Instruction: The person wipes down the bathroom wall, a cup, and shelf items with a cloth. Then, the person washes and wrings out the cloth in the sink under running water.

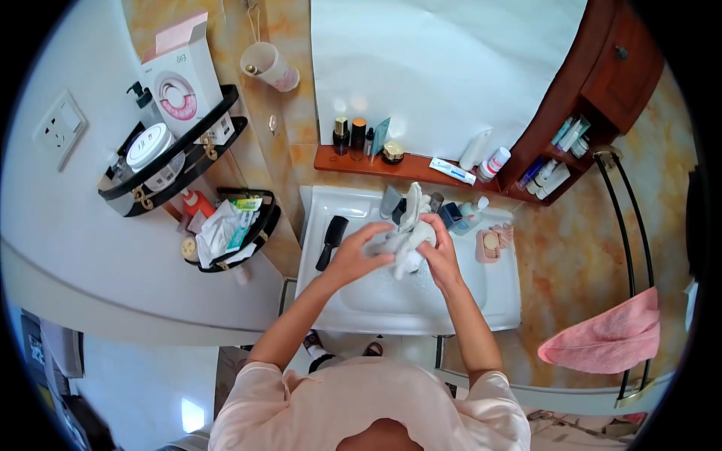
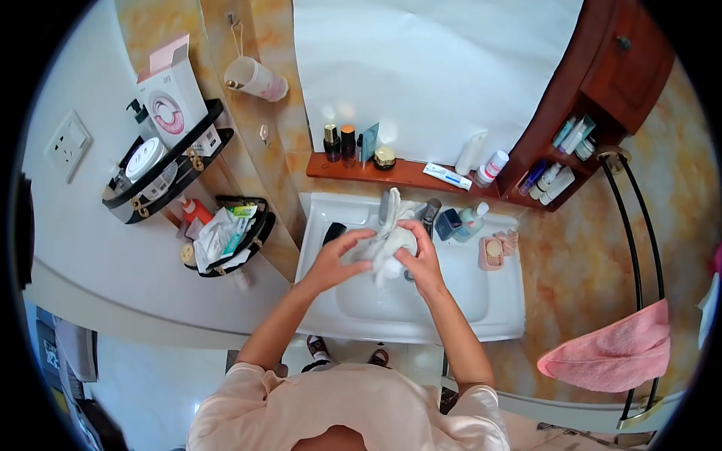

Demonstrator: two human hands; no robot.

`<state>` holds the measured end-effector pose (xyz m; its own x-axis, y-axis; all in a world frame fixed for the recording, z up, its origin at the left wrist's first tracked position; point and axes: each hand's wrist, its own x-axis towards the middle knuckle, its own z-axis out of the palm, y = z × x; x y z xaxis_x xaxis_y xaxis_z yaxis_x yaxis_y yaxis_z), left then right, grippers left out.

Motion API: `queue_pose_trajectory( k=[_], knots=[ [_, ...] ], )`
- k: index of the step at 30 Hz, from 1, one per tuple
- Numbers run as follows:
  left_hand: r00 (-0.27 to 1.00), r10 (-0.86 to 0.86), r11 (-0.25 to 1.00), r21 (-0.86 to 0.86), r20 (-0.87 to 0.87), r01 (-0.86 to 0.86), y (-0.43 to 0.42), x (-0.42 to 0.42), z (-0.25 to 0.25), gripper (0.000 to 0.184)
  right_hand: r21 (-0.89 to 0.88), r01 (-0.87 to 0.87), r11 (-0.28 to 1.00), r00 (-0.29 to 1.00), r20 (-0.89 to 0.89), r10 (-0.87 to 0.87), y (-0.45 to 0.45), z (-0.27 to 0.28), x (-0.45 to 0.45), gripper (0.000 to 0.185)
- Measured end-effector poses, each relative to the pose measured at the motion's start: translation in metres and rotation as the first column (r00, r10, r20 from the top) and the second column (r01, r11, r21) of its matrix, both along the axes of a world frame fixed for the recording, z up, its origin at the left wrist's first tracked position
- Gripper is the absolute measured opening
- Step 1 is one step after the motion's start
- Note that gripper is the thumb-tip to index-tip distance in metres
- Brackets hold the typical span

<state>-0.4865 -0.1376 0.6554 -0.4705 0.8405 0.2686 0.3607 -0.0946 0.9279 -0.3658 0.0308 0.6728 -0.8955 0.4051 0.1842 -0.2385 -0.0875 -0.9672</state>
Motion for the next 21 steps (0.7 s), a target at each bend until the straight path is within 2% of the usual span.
queue_pose_trajectory(
  k=[3,6,7,8,10,12,13,16,17,19,20,21],
  knots=[
    [0.981,0.014,1.0,0.015,-0.194,-0.012,-0.002,0.027,-0.001,0.076,0.305,0.015,0.952,0.999,-0.051,0.001,0.004,0.007,0.013,0.056],
    [0.999,-0.014,0.999,0.051,0.051,0.011,0.007,0.056,-0.001,0.083,0.161,-0.028,0.987,1.0,-0.002,0.029,0.0,0.015,0.028,0.063],
    [0.994,0.026,0.997,0.063,0.11,-0.033,0.01,0.063,-0.008,0.088,0.097,-0.057,0.994,0.996,-0.061,0.063,0.002,0.014,0.031,0.063],
    [0.951,-0.048,0.988,0.152,0.306,0.001,0.016,0.064,-0.014,0.082,0.036,-0.091,0.995,0.988,-0.123,0.095,0.003,0.013,0.033,0.064],
    [0.742,-0.23,0.942,0.335,0.629,0.008,0.026,0.066,-0.024,0.071,-0.121,-0.187,0.975,0.966,-0.201,0.16,0.005,0.015,0.037,0.062],
    [0.701,-0.143,0.974,0.226,0.699,-0.027,0.029,0.064,-0.024,0.052,-0.312,-0.296,0.903,0.944,-0.24,0.227,0.005,0.021,0.043,0.06],
    [0.677,-0.095,0.985,0.166,0.73,-0.041,0.029,0.062,-0.024,0.042,-0.319,-0.309,0.896,0.942,-0.233,0.242,0.009,0.018,0.044,0.059],
    [0.728,0.1,0.987,0.028,0.678,-0.161,0.024,0.061,-0.011,0.017,-0.322,-0.297,0.899,0.952,-0.166,0.256,0.029,-0.009,0.041,0.055],
    [0.792,0.183,0.972,0.013,0.582,-0.234,0.022,0.062,-0.003,0.011,-0.306,-0.262,0.915,0.964,-0.116,0.238,0.033,-0.016,0.037,0.054],
    [0.913,0.306,0.931,0.116,0.268,-0.346,0.019,0.058,-0.001,0.012,-0.284,-0.204,0.937,0.979,-0.032,0.204,0.032,-0.029,0.034,0.053],
    [0.925,0.368,0.908,0.178,0.097,-0.38,0.018,0.057,0.0,0.012,-0.278,-0.176,0.944,0.983,0.005,0.185,0.02,-0.019,0.035,0.053],
    [0.878,0.478,0.851,0.267,-0.034,-0.453,0.017,0.058,-0.001,0.017,-0.271,-0.145,0.952,0.986,0.042,0.162,0.008,-0.014,0.035,0.053]
  ],
)
